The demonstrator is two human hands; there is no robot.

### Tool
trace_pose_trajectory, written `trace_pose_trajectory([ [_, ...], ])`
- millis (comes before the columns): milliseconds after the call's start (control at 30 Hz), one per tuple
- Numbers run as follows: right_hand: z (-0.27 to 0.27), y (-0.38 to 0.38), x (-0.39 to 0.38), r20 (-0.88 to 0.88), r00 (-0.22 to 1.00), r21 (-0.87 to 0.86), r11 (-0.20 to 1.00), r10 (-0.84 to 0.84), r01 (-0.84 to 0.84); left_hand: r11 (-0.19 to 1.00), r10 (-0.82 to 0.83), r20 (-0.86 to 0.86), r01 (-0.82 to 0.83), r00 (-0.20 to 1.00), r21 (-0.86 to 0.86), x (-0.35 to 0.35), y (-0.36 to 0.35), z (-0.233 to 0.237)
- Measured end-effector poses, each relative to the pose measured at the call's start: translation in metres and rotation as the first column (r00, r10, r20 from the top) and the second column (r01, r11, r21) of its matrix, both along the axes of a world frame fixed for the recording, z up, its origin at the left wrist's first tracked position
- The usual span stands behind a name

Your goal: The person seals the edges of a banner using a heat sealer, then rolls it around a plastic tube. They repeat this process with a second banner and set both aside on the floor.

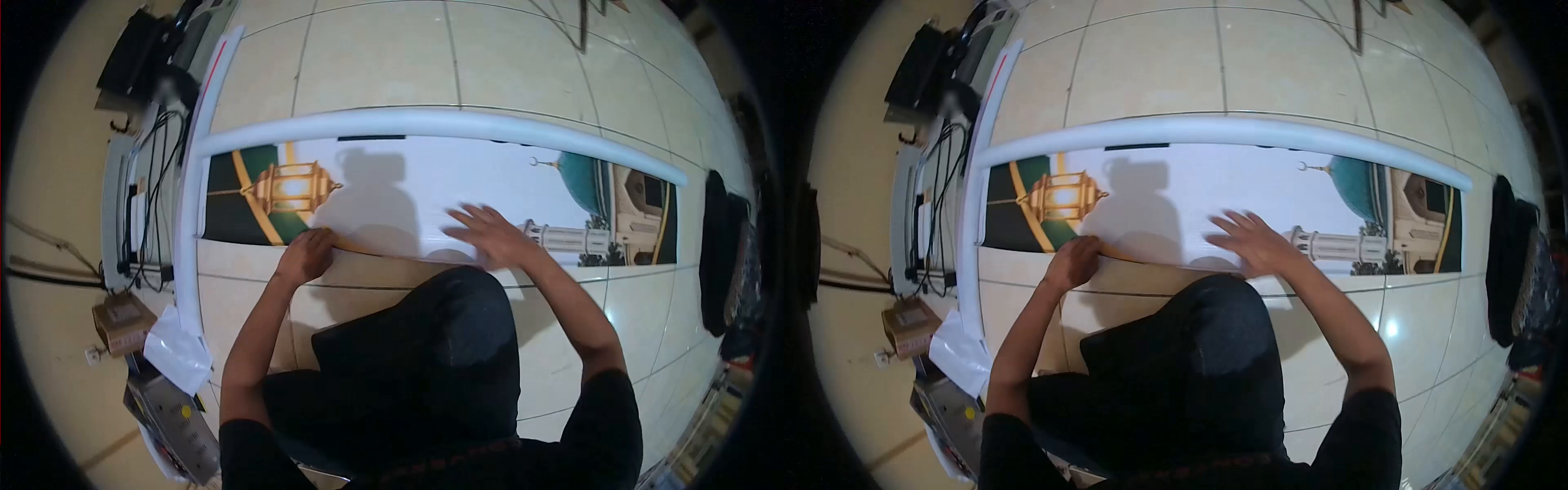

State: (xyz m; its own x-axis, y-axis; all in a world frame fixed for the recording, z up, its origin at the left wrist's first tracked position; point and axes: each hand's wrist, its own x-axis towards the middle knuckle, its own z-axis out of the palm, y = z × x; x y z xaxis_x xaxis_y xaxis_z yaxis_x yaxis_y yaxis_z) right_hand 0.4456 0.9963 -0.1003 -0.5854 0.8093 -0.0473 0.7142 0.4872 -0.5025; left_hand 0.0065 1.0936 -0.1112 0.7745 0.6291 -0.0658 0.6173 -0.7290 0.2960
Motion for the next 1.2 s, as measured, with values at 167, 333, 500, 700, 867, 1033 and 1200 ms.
trace_pose_trajectory([
  [167, -0.054, -0.132, 0.122, 0.107, 0.898, 0.172, 0.897, -0.427, 0.406, 0.983, -0.145, 0.013, 0.143, 0.989, 0.112, -0.017, -0.001, 0.01],
  [333, -0.054, -0.232, 0.248, 0.188, 0.582, 0.261, 0.611, -0.791, 0.747, 0.997, -0.034, -0.067, 0.038, 0.997, 0.066, -0.048, -0.012, -0.002],
  [500, -0.024, -0.215, 0.307, 0.3, 0.57, -0.089, 0.573, -0.765, 0.815, 0.995, 0.006, -0.072, -0.014, 0.997, -0.099, -0.04, 0.004, 0.011],
  [700, -0.024, -0.11, 0.353, 0.558, 0.557, 0.145, 0.733, -0.615, 0.664, 0.993, 0.116, -0.174, -0.115, 0.978, 0.016, 0.001, 0.083, 0.033],
  [867, 0.011, -0.038, 0.179, 0.086, 0.975, -0.152, 0.964, -0.207, 0.218, 0.998, -0.037, 0.055, 0.04, 0.998, -0.056, 0.068, 0.041, 0.046],
  [1033, -0.044, -0.097, 0.197, 0.149, 0.917, -0.035, 0.924, -0.371, 0.38, 0.963, -0.084, -0.099, 0.055, 0.991, -0.263, 0.008, 0.014, 0.045],
  [1200, -0.043, -0.148, 0.265, 0.225, 0.804, -0.057, 0.817, -0.55, 0.574, 0.994, -0.076, -0.29, 0.051, 0.954, -0.093, -0.073, -0.015, 0.04],
])
